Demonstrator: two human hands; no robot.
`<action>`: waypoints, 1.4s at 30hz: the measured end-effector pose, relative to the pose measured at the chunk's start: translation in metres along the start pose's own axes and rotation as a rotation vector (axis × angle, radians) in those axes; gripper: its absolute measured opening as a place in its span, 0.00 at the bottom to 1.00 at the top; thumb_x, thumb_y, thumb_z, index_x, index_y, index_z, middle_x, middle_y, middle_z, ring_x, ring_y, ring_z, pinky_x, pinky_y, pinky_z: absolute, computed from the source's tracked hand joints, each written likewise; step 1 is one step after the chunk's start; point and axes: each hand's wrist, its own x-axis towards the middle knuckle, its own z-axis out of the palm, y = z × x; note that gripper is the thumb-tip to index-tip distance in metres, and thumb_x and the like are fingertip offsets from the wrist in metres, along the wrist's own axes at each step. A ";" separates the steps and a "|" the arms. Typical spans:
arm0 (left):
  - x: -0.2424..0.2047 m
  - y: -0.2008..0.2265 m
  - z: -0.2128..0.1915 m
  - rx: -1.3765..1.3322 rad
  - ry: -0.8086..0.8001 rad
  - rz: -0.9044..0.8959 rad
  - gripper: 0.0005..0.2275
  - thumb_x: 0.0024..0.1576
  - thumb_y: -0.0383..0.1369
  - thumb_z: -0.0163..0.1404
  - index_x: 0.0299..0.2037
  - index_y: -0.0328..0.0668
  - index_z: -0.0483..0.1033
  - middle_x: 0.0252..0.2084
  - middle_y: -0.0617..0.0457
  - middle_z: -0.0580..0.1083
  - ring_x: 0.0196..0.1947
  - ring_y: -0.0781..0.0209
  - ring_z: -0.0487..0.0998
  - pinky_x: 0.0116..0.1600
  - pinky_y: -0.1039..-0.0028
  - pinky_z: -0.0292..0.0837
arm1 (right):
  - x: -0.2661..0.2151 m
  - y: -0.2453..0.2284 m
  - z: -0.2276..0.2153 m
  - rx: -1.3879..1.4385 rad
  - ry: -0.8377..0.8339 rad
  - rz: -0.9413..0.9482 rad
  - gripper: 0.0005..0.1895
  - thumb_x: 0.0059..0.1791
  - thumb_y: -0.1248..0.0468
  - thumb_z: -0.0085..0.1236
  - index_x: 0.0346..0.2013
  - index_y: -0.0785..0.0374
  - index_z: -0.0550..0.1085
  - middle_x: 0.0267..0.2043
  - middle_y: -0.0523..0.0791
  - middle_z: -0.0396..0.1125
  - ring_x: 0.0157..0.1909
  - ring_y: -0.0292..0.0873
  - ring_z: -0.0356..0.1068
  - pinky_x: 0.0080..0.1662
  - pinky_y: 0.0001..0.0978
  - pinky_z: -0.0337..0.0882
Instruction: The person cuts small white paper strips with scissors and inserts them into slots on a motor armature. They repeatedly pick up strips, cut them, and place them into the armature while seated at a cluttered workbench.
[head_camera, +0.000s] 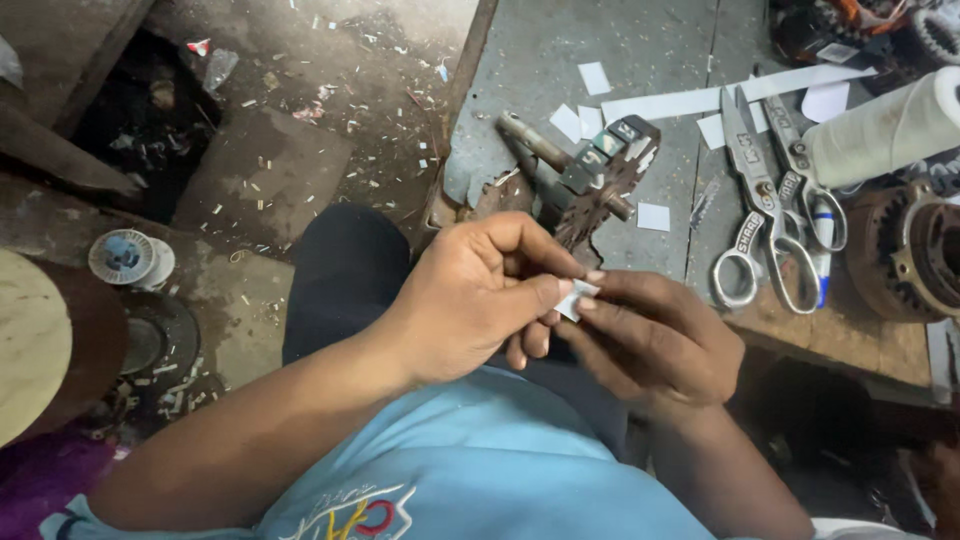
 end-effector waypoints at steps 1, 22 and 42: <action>0.001 0.000 0.000 0.000 -0.017 -0.009 0.06 0.61 0.24 0.52 0.47 0.30 0.75 0.29 0.52 0.75 0.21 0.70 0.76 0.23 0.79 0.73 | 0.001 0.001 0.001 -0.061 0.003 -0.048 0.14 0.45 0.73 0.73 0.42 0.70 0.77 0.46 0.55 0.72 0.45 0.47 0.78 0.43 0.31 0.80; 0.033 0.028 -0.001 1.005 0.342 0.608 0.15 0.53 0.39 0.62 0.44 0.36 0.82 0.36 0.47 0.79 0.32 0.56 0.83 0.38 0.69 0.77 | 0.051 0.039 0.005 -0.128 0.183 0.085 0.09 0.53 0.74 0.70 0.33 0.71 0.76 0.43 0.53 0.75 0.39 0.40 0.77 0.38 0.23 0.74; 0.033 0.023 -0.005 0.975 0.319 0.668 0.16 0.53 0.37 0.64 0.45 0.34 0.81 0.37 0.46 0.79 0.33 0.56 0.84 0.39 0.71 0.78 | 0.060 0.022 -0.001 0.071 0.185 0.365 0.09 0.50 0.74 0.71 0.43 0.71 0.79 0.43 0.49 0.74 0.42 0.37 0.75 0.44 0.21 0.75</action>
